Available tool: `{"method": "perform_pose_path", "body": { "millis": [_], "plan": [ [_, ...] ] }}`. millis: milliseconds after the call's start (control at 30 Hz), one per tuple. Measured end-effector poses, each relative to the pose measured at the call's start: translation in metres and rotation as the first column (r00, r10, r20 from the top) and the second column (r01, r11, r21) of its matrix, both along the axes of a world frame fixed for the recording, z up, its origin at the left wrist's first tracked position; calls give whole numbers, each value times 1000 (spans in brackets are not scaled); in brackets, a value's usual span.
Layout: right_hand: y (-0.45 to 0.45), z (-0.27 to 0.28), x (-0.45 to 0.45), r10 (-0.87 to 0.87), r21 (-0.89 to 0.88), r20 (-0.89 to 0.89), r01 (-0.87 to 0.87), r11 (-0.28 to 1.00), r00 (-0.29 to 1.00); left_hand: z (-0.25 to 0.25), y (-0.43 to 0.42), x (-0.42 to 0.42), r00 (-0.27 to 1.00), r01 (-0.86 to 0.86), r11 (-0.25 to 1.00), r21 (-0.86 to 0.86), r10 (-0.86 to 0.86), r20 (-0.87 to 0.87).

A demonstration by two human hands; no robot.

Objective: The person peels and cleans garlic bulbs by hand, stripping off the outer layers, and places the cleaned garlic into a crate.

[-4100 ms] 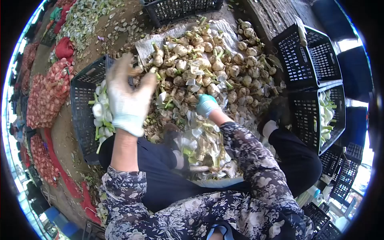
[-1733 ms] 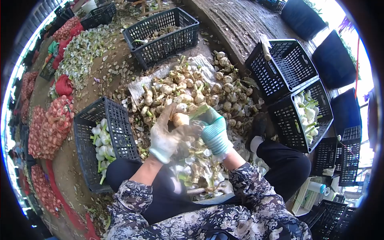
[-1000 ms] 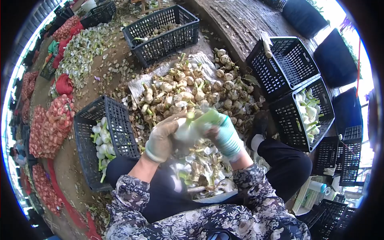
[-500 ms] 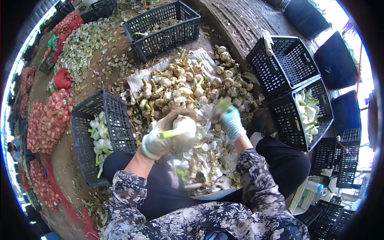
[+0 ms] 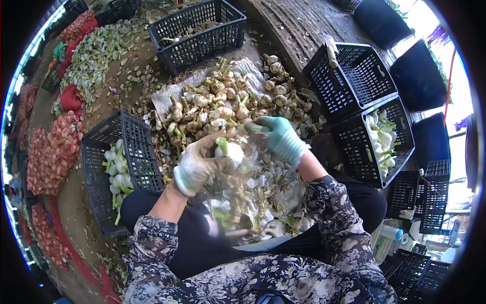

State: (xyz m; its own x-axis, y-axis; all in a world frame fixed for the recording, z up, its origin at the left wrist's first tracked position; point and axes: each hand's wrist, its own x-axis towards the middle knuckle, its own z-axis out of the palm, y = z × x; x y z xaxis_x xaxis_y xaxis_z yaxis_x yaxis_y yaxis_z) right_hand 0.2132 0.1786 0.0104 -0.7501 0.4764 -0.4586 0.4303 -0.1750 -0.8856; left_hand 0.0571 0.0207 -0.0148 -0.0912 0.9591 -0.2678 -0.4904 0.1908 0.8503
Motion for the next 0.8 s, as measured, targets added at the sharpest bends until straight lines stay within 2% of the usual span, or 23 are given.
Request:
{"method": "perform_pose_path", "body": {
  "millis": [33,67,133,200,267,367,400,433,467,500,533,600,633,700,733,767,800],
  "plan": [
    [5,-5,1,-5,37,27,4,999,1000,-6,1,1,998,-37,998,53,40,-57],
    [2,-12,2,41,265,-82,-18,964,996,-7,3,0,995,-46,998,47,50,-81],
    [-27,-13,3,195,656,-250,17,755,948,-5,3,0,990,-64,998,20,65,-122],
    [-36,-17,1,156,797,-91,-22,603,983,0,4,2,988,-60,998,9,61,-141],
    [-31,-31,-1,123,707,-185,45,706,975,-3,4,1,981,-52,998,42,59,-183],
    [-29,-48,-5,-45,563,-232,172,808,972,3,5,1,988,-118,992,36,121,-94],
    [-29,-47,-6,-147,259,-309,232,938,940,5,5,1,986,-149,988,47,152,-65],
    [-31,-46,-6,-265,-77,-344,254,964,901,4,4,-1,989,-140,990,22,141,-48],
    [-34,-44,-5,-385,-406,-335,237,882,860,4,4,-4,993,-117,993,31,117,-2],
    [-41,-31,-2,-213,-117,-360,183,976,908,5,3,-7,995,-95,995,41,93,43],
    [-35,-31,-3,-257,-85,-299,242,966,919,5,2,-8,994,-71,996,51,66,89],
    [-15,-31,0,-356,-13,-171,360,933,919,3,3,-7,997,-32,994,101,25,66],
    [-5,-43,1,-509,-141,-209,489,861,835,4,4,-8,998,-14,994,110,8,55],
    [3,-51,7,-568,-447,-95,474,758,818,5,7,-6,995,-50,991,126,39,92],
    [-2,-55,10,-254,-208,-110,227,951,961,3,5,-4,997,-56,993,100,51,51],
    [-7,-60,14,88,132,-49,-81,988,995,2,4,-3,998,-58,995,78,58,6],
    [-12,-63,17,322,410,21,-302,861,947,2,6,-2,997,-57,996,62,60,-41]
  ]
}}
